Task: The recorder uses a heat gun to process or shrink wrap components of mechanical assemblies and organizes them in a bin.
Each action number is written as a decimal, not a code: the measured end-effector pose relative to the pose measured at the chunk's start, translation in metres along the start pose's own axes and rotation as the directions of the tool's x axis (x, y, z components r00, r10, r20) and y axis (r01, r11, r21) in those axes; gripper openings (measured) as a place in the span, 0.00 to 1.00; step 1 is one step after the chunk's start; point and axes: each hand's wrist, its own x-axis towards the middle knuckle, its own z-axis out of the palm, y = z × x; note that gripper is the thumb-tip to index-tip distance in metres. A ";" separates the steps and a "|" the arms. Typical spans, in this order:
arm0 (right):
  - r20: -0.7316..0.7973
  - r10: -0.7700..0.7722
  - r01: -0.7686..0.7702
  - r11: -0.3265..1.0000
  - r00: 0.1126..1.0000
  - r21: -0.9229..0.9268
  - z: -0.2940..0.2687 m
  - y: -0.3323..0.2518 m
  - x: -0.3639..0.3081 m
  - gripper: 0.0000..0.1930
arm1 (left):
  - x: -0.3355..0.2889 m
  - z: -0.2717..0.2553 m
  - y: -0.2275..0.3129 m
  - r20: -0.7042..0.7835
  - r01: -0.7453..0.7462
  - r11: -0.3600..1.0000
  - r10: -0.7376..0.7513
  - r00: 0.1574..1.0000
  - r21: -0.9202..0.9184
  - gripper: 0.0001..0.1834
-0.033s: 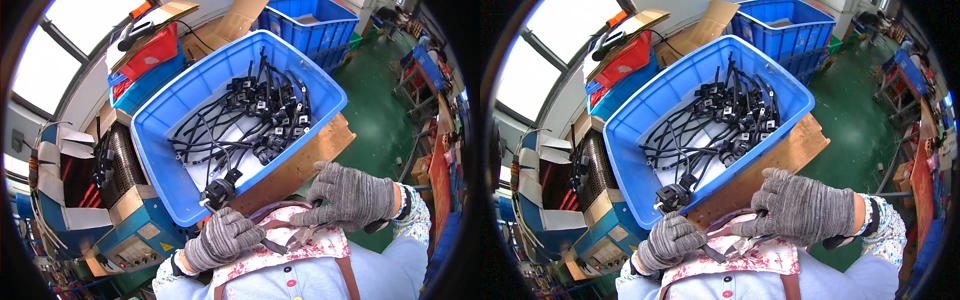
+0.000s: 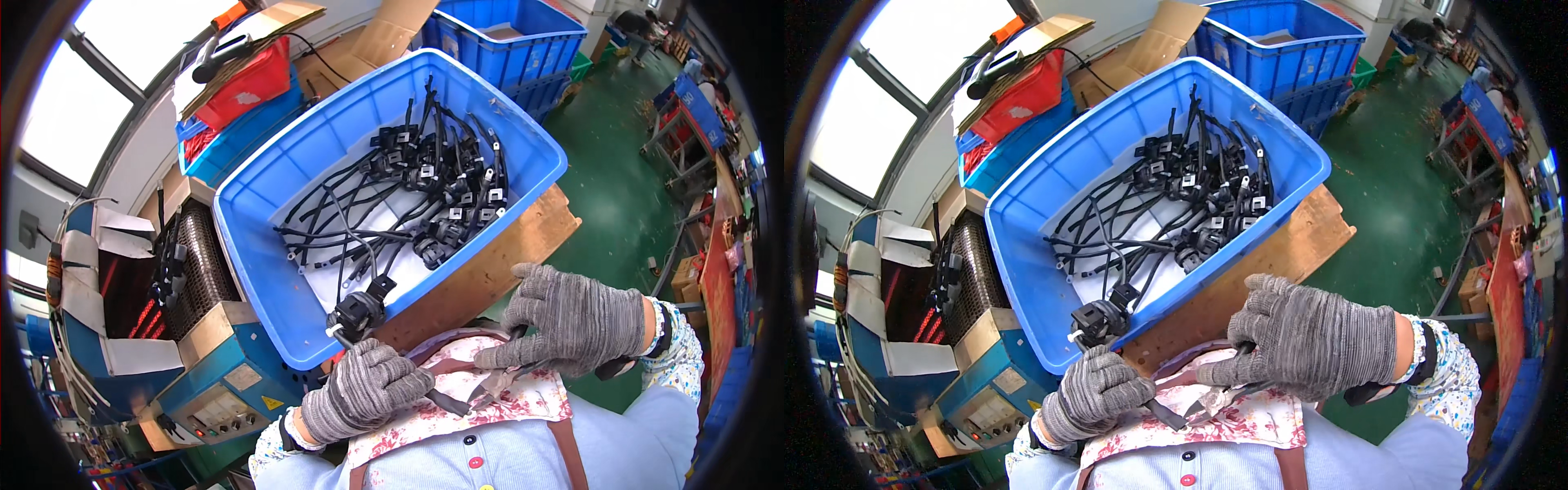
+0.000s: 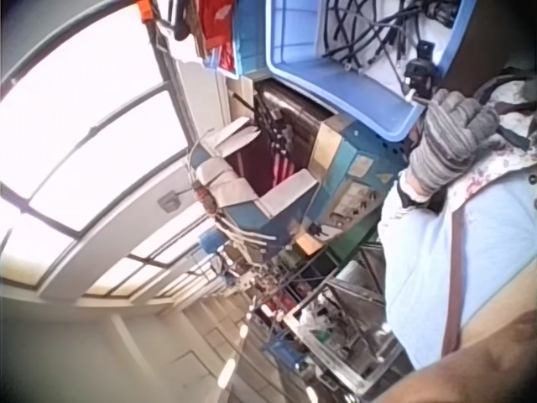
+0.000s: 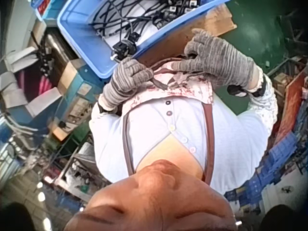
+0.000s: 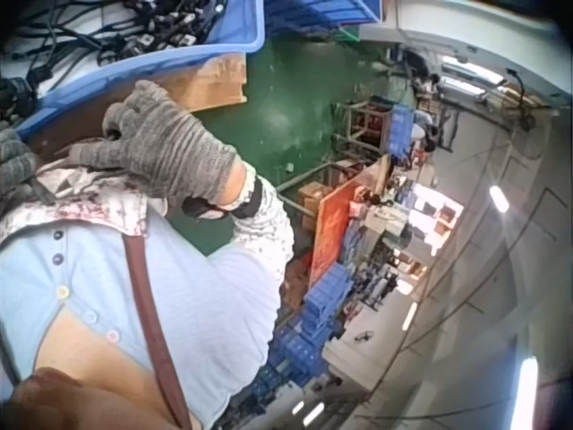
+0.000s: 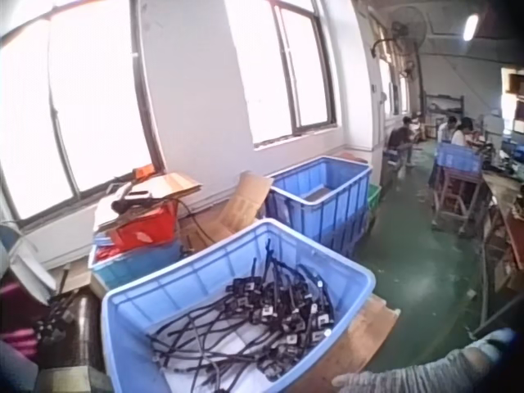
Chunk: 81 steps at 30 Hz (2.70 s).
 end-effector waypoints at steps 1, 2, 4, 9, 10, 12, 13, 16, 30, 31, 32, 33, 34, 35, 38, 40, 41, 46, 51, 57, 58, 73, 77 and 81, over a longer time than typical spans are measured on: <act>0.004 -0.010 0.010 1.000 1.000 0.010 0.001 0.001 0.000 0.31 | 0.000 0.000 0.000 -0.001 0.002 1.000 -0.002 1.000 0.000 0.19; 0.004 -0.012 0.012 1.000 1.000 0.010 0.001 0.002 0.000 0.31 | 0.000 0.000 0.000 -0.002 0.002 1.000 -0.002 1.000 0.005 0.19; -0.003 -0.023 0.023 1.000 1.000 -0.011 0.001 0.002 0.001 0.30 | 0.001 0.000 0.003 -0.005 0.005 1.000 -0.005 1.000 0.011 0.19; -0.056 -0.004 0.002 0.999 0.998 -0.045 0.004 0.001 0.006 0.27 | 0.004 -0.002 0.003 -0.053 0.041 0.996 -0.045 0.998 -0.077 0.17; -0.079 0.000 -0.005 0.998 0.997 -0.061 0.007 0.001 0.007 0.26 | 0.005 -0.002 0.002 -0.052 0.039 0.996 -0.043 0.998 -0.077 0.17; -0.080 0.001 -0.003 1.000 0.997 -0.020 0.013 0.003 0.010 0.26 | 0.005 -0.004 0.002 -0.034 0.042 0.996 -0.045 0.998 -0.084 0.18; -0.081 0.003 -0.002 1.000 0.997 0.021 0.017 0.004 0.012 0.26 | 0.004 -0.004 0.001 -0.036 0.042 0.996 -0.046 0.998 -0.083 0.18; -0.133 -0.023 0.041 0.990 0.991 0.133 0.030 0.007 0.017 0.26 | 0.001 -0.004 -0.001 0.036 0.002 1.000 -0.001 0.999 -0.029 0.18; -0.065 -0.058 0.056 0.998 0.996 -0.039 0.038 0.007 0.027 0.17 | 0.004 -0.009 0.000 -0.059 0.055 0.986 -0.065 0.996 -0.158 0.16; -0.039 -0.039 0.037 0.998 0.998 -0.056 0.039 0.007 0.027 0.17 | 0.005 -0.009 0.000 -0.061 0.056 0.986 -0.066 0.996 -0.159 0.16; -0.038 -0.040 0.038 0.998 0.998 -0.056 0.039 0.008 0.026 0.17 | 0.005 -0.010 0.000 -0.049 0.055 0.986 -0.063 0.997 -0.157 0.17; -0.025 -0.054 0.052 0.997 0.998 -0.064 0.039 0.009 0.026 0.17 | 0.006 -0.011 0.000 -0.038 0.054 0.986 -0.061 0.997 -0.155 0.17; -0.012 -0.068 0.067 0.995 0.998 -0.071 0.040 0.009 0.026 0.18 | 0.005 -0.010 -0.001 -0.039 0.055 0.986 -0.062 0.997 -0.155 0.17; -0.011 -0.067 0.066 0.995 0.998 -0.071 0.041 0.010 0.025 0.18 | 0.004 -0.009 -0.003 -0.008 0.049 0.988 -0.051 0.999 -0.149 0.17; -0.096 -0.052 0.046 0.997 0.994 -0.064 0.043 0.010 0.023 0.18 | 0.004 -0.010 -0.004 0.023 0.044 0.990 -0.041 0.999 -0.138 0.18; -0.071 0.049 -0.048 0.999 0.996 0.013 0.035 0.007 0.025 0.20 | 0.005 -0.011 -0.006 0.023 0.046 0.990 -0.043 0.999 -0.133 0.18; -0.071 0.050 -0.049 0.999 0.996 0.013 0.035 0.009 0.026 0.20 | 0.005 -0.010 -0.008 0.031 0.023 0.991 -0.019 0.999 -0.131 0.19; -0.069 -0.154 0.152 0.988 0.986 -0.032 0.024 0.019 0.029 0.26 | 0.008 -0.009 -0.008 0.082 0.017 0.991 -0.006 0.997 -0.130 0.21; -0.116 -0.202 0.186 0.974 0.973 -0.132 0.032 0.021 0.028 0.27 | 0.015 -0.015 -0.009 0.112 0.051 0.982 -0.030 0.993 -0.183 0.24; -0.053 -0.255 0.221 0.910 0.966 -0.351 0.016 0.018 0.033 0.23 | 0.014 -0.010 -0.014 0.157 -0.003 0.978 0.037 0.987 -0.208 0.26; -0.077 -0.298 0.245 0.885 0.951 -0.395 0.015 0.019 0.034 0.23 | 0.015 -0.011 -0.013 0.156 -0.004 0.978 0.037 0.987 -0.207 0.26; 0.145 -0.108 0.150 0.933 0.983 -0.326 -0.009 0.012 0.027 0.23 | 0.020 -0.016 -0.013 0.159 0.055 0.980 -0.024 0.987 -0.193 0.20; 0.105 -0.149 0.176 0.926 0.983 -0.335 -0.016 0.012 0.033 0.23 | 0.029 -0.018 -0.017 0.101 0.033 0.972 -0.010 0.995 -0.234 0.18; 0.089 -0.004 0.010 0.998 0.996 -0.069 -0.014 0.013 0.026 0.20 | 0.030 -0.025 -0.023 0.019 0.053 0.930 -0.049 0.999 -0.364 0.19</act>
